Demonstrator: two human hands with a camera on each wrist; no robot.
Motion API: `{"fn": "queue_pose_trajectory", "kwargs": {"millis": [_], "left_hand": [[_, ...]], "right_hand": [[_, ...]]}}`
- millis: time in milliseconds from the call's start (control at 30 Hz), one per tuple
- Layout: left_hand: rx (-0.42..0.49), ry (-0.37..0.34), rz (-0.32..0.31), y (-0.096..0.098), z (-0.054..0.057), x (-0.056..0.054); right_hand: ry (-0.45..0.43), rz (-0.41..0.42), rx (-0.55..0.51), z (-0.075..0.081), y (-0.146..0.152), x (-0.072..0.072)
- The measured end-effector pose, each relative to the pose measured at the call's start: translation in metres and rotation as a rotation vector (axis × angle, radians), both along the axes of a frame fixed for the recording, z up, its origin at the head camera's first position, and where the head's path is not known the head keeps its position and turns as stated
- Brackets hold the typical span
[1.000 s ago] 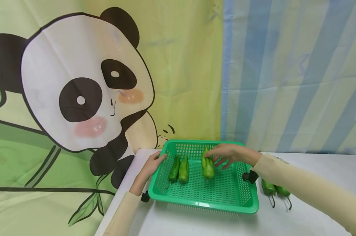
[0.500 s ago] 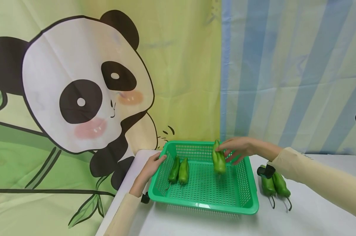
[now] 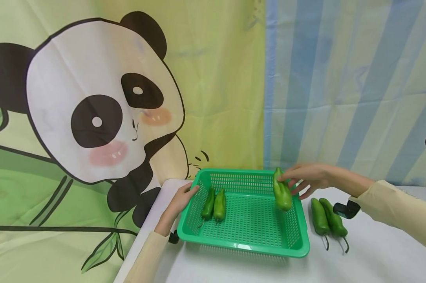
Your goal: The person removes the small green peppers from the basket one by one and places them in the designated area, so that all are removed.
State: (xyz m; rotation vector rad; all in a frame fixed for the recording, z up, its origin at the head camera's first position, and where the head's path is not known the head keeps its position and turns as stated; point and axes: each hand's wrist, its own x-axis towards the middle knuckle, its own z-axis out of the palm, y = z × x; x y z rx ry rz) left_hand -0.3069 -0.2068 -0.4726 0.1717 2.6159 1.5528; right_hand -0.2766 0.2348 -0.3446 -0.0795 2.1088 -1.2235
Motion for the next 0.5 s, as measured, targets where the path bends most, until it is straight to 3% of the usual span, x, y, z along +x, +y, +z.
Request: {"fn": "queue_pose_trajectory", "kwargs": {"millis": [500], "left_hand": [[-0.007,-0.004,0.01,0.0,-0.004,-0.003]], "right_hand": [[-0.02,0.024,-0.008,-0.004,0.044,0.012]]}}
